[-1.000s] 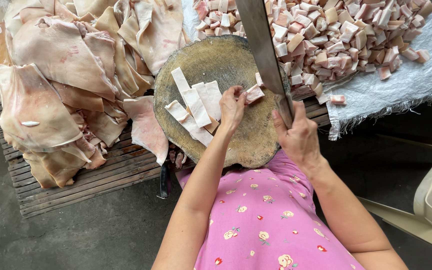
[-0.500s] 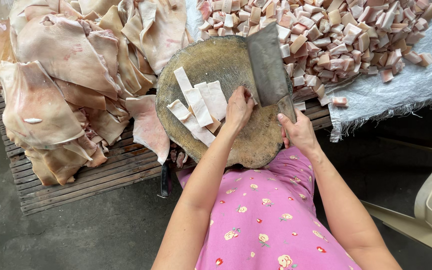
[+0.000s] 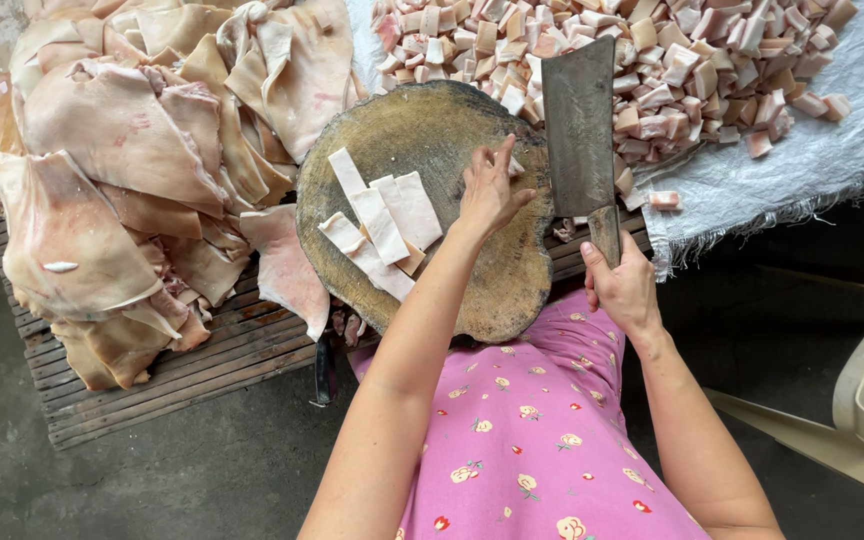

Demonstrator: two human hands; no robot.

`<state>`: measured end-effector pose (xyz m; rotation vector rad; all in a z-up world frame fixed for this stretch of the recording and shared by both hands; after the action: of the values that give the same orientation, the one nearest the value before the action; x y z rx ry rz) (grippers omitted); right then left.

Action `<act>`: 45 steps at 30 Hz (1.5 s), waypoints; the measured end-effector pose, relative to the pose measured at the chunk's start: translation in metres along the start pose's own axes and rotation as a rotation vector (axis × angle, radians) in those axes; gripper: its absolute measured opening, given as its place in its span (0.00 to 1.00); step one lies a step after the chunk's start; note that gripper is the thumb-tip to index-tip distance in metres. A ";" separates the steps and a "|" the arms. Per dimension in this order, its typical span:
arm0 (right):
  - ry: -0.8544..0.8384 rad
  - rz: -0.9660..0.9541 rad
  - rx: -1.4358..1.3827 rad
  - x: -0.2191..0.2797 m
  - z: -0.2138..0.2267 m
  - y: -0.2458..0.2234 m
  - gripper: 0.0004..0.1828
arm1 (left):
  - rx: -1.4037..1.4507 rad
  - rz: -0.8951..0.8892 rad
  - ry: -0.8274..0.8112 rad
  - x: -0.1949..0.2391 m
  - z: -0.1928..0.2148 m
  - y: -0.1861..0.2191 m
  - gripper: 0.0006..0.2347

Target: The person slices large pieces of animal skin into strips and then chops the strips into small cubes using a cleaver on a wooden cutting board.

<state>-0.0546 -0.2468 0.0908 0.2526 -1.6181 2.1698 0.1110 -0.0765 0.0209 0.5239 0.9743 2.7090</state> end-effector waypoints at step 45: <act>0.041 -0.100 0.308 0.053 0.016 0.006 0.23 | 0.108 0.019 0.190 -0.046 0.127 -0.115 0.15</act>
<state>-0.1063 -0.2513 0.1104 0.3681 -1.2182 2.3232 0.2129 0.0683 0.0261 0.2989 1.1737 2.7746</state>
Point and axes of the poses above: each hand's wrist, its own x-axis away from the middle knuckle, its own z-axis out of the back of the hand, y = z × x, the point moved 8 cm from there along -x, towards the middle knuckle, and after that the axes turned 2 degrees about -y, right-handed, at the moved point
